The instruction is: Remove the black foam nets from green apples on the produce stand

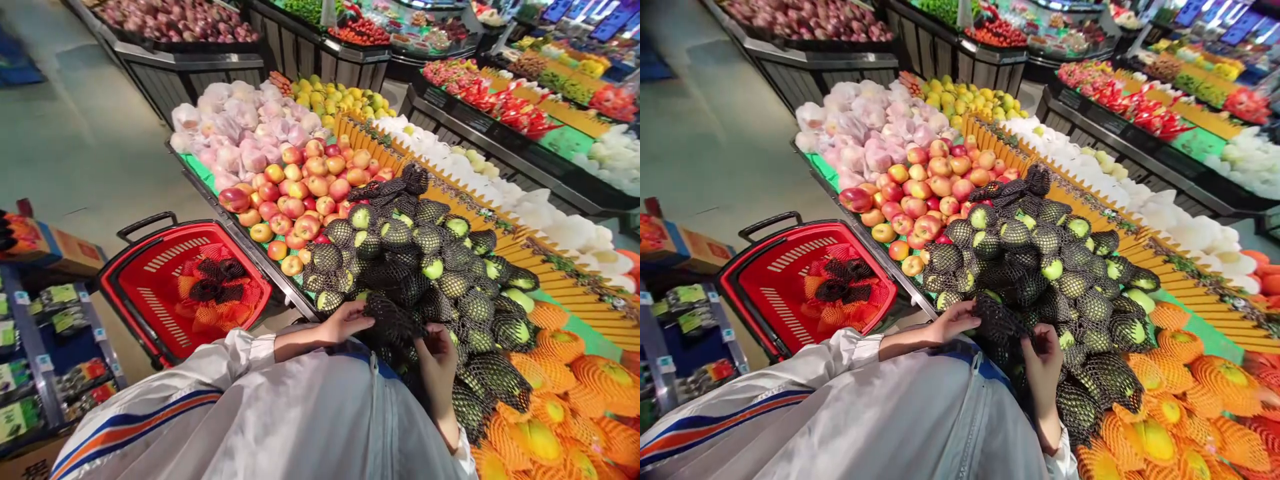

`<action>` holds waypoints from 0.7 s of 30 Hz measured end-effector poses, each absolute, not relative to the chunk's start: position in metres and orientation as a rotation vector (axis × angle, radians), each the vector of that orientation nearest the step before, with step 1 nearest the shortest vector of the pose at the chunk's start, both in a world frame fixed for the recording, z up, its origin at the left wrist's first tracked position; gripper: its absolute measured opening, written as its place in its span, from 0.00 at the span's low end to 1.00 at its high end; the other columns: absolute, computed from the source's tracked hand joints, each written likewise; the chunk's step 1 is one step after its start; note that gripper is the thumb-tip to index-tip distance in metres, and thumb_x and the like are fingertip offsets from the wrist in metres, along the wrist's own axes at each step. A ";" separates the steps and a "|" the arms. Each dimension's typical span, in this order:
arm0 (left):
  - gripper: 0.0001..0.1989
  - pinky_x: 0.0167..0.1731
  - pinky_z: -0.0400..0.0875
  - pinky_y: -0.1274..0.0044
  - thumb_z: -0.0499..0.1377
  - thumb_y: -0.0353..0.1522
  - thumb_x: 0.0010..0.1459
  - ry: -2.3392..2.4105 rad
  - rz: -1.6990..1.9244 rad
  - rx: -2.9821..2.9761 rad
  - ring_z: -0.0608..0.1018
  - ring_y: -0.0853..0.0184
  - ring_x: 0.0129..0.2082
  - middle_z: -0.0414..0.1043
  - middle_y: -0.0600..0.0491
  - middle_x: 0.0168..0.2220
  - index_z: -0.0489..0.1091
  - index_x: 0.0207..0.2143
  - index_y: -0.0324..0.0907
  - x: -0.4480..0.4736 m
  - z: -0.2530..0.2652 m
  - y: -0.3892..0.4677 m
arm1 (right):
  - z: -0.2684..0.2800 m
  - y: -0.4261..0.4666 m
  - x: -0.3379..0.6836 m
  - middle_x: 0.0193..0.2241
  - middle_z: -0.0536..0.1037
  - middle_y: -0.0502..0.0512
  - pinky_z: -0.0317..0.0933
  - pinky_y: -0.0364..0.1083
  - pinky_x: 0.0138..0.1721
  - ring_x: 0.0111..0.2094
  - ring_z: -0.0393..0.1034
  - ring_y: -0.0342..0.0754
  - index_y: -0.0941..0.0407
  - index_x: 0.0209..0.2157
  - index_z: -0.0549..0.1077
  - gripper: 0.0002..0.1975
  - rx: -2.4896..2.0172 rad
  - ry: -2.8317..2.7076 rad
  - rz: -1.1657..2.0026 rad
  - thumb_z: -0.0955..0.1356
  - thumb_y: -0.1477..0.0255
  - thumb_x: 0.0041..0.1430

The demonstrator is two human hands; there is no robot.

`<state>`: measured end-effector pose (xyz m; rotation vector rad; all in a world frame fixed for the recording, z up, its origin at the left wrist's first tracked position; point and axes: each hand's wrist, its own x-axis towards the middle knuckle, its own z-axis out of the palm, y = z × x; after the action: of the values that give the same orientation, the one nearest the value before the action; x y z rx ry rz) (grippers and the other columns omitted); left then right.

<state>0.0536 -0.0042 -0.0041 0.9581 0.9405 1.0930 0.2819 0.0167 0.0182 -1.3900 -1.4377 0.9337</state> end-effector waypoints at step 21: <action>0.31 0.39 0.71 0.75 0.71 0.51 0.46 0.677 0.786 1.015 0.77 0.67 0.36 0.75 0.51 0.37 0.70 0.42 0.38 0.060 -0.005 0.016 | 0.001 -0.014 0.261 0.38 0.79 0.53 0.66 0.52 0.45 0.40 0.73 0.53 0.46 0.51 0.75 0.29 -1.078 -1.249 1.708 0.79 0.59 0.47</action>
<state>0.0596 0.0159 -0.0045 1.0148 0.6769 0.7860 0.2607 -0.0137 0.0013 -1.0784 -1.2488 1.7083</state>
